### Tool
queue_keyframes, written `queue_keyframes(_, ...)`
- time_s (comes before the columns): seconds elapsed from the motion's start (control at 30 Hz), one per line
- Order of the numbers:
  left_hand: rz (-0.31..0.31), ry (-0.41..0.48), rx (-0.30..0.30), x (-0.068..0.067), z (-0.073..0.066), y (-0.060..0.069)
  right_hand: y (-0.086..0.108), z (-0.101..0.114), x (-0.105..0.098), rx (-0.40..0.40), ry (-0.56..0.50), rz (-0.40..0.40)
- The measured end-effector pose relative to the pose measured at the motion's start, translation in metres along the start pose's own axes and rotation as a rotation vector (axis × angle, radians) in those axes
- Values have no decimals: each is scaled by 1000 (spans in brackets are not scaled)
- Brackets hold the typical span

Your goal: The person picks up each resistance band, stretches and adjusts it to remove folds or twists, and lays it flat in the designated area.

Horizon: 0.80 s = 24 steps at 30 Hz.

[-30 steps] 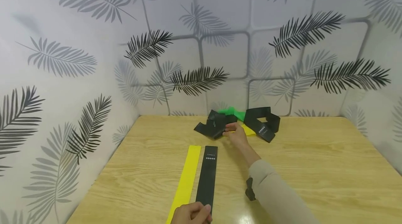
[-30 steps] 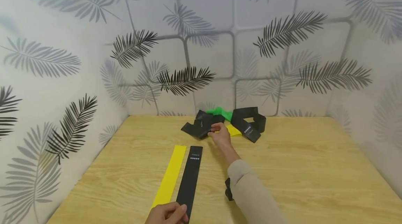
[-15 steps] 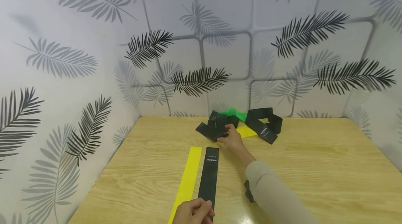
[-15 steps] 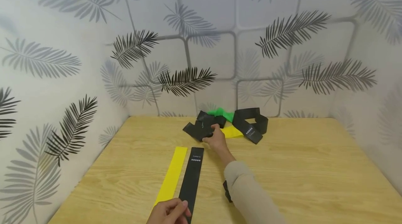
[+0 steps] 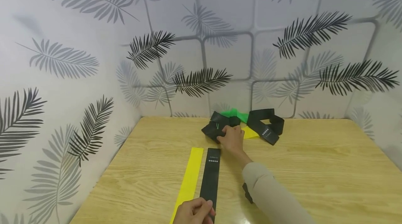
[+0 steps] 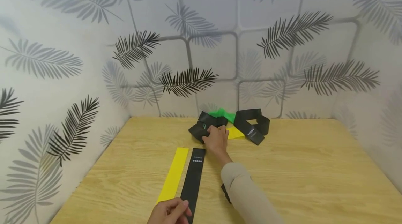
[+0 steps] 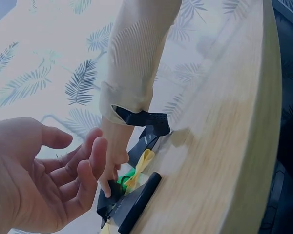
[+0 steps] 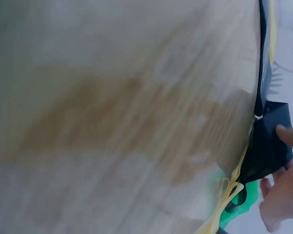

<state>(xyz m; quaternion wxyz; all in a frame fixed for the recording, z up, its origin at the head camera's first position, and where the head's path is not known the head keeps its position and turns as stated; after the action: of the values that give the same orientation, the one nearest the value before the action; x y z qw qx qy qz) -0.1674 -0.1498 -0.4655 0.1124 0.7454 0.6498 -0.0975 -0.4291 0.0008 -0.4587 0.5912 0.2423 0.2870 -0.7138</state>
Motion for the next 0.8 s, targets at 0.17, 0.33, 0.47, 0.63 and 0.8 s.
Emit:
queue_keyframes(0.17,-5,28,-12,-2,0,-1,-2,6,-11,-82,-46,-85)
queue_keyframes(0.33,4,94,51,-4,-4,-6,-7,7,-21,-56,-232,-27)
queue_keyframes(0.47,25,135,110,-4,-13,-15,-8,5,-35,40,-402,46)
queue_keyframes(0.63,23,166,192,-11,-33,-34,-5,3,-53,142,-529,85)
queue_keyframes(0.8,-15,162,282,-18,-51,-65,0,6,-67,177,-591,111)
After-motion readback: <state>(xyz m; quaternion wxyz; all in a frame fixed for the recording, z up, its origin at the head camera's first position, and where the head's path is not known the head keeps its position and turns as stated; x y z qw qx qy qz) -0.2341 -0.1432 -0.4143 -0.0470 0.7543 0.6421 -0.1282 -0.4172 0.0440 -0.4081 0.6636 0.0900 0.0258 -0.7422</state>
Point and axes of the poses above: each hand's wrist, its own y-axis away from the middle knuckle, its own x-axis out of the palm, z = x × y, the point moved 5 cm from there along -y, towards the middle knuckle, and after that the axes turned 14 degrees about x, right-handed, at the moved point
